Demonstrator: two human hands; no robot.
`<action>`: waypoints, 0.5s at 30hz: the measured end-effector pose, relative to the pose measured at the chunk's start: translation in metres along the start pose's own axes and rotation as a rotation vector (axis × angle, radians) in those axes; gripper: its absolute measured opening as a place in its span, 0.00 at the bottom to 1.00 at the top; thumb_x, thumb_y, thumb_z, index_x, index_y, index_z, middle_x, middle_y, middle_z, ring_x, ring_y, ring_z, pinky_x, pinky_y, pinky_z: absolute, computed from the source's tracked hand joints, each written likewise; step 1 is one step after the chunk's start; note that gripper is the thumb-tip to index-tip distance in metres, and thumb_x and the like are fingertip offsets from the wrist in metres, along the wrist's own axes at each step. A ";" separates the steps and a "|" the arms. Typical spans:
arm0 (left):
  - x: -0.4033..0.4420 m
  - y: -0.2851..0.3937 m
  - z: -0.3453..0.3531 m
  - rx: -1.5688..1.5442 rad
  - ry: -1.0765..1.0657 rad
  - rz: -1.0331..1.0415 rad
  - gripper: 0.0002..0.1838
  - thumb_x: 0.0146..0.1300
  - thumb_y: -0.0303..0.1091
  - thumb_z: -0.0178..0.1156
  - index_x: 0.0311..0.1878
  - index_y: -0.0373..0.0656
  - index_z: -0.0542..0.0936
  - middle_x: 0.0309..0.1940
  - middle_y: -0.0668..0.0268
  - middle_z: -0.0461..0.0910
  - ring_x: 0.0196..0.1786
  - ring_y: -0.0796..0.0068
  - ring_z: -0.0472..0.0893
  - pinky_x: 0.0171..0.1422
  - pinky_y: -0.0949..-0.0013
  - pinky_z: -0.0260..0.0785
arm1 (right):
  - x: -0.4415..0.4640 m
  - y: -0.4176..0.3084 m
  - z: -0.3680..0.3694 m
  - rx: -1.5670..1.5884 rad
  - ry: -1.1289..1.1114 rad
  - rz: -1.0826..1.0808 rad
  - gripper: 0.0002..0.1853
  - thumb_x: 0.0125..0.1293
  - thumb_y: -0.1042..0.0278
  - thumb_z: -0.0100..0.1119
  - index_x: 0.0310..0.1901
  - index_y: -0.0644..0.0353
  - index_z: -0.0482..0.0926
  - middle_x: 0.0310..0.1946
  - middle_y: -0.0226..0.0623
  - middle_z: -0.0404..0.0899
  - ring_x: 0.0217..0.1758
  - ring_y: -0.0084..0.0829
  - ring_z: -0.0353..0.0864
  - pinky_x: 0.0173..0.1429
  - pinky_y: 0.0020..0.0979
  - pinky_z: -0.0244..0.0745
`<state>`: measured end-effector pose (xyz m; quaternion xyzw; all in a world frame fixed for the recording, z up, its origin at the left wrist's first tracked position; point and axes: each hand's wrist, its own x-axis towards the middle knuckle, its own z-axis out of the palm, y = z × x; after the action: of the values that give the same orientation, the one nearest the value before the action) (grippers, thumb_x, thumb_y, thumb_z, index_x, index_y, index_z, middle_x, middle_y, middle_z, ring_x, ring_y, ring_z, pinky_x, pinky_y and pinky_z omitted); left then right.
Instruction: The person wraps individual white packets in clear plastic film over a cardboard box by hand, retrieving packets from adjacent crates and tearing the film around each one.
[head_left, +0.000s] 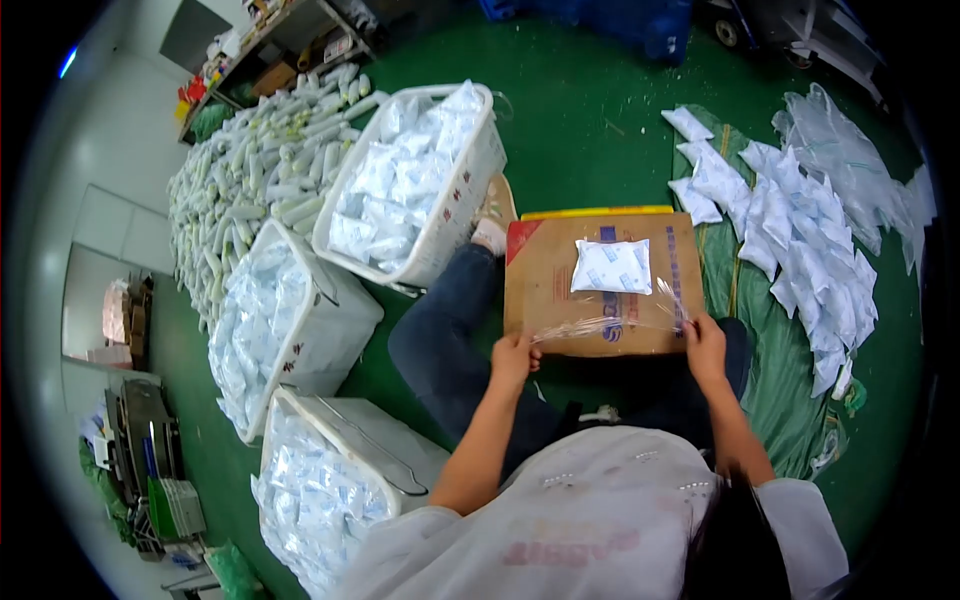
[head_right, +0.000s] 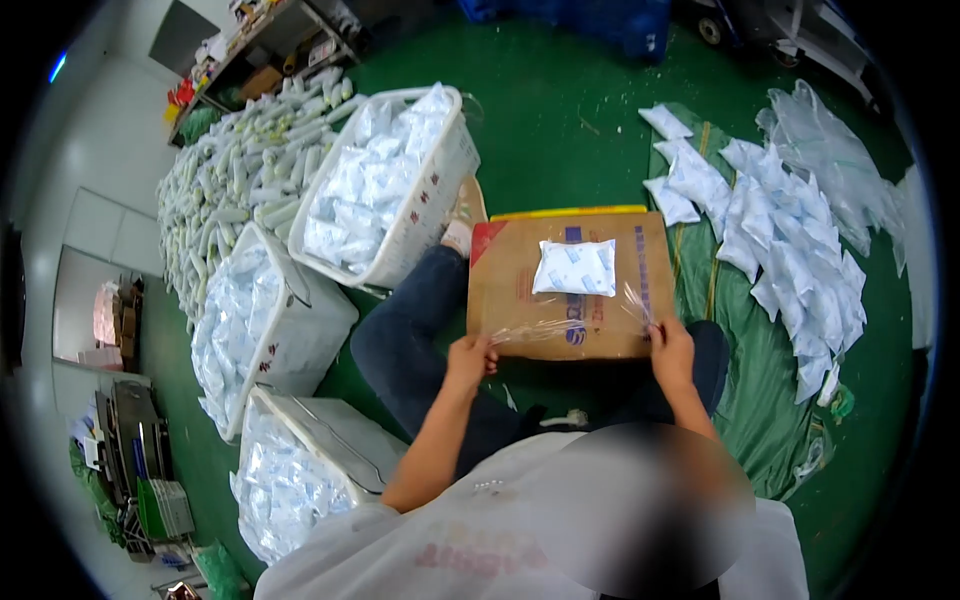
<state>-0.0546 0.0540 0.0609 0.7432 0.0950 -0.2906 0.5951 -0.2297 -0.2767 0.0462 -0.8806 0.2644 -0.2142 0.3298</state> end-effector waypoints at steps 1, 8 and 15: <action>-0.026 0.012 -0.012 0.064 -0.003 0.048 0.15 0.76 0.38 0.53 0.36 0.38 0.81 0.20 0.68 0.77 0.20 0.80 0.74 0.26 0.75 0.69 | -0.012 0.001 -0.018 0.113 -0.110 0.103 0.06 0.66 0.72 0.63 0.37 0.64 0.77 0.25 0.43 0.78 0.29 0.41 0.81 0.35 0.38 0.74; -0.106 0.056 -0.019 0.058 -0.178 0.069 0.14 0.76 0.36 0.53 0.44 0.35 0.83 0.34 0.68 0.81 0.33 0.82 0.78 0.38 0.77 0.72 | -0.042 -0.043 -0.086 0.723 -0.362 0.380 0.05 0.68 0.71 0.64 0.35 0.61 0.80 0.27 0.24 0.77 0.32 0.17 0.74 0.41 0.20 0.69; 0.043 0.035 0.114 0.470 -0.502 0.790 0.32 0.62 0.41 0.68 0.68 0.41 0.73 0.66 0.49 0.71 0.70 0.54 0.70 0.70 0.51 0.64 | 0.056 -0.063 0.075 0.383 -0.079 0.159 0.07 0.63 0.71 0.65 0.38 0.66 0.85 0.37 0.43 0.86 0.37 0.35 0.84 0.43 0.32 0.75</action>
<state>-0.0390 -0.0711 0.0523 0.7432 -0.4062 -0.2267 0.4809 -0.1251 -0.2349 0.0491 -0.7859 0.2742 -0.1994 0.5171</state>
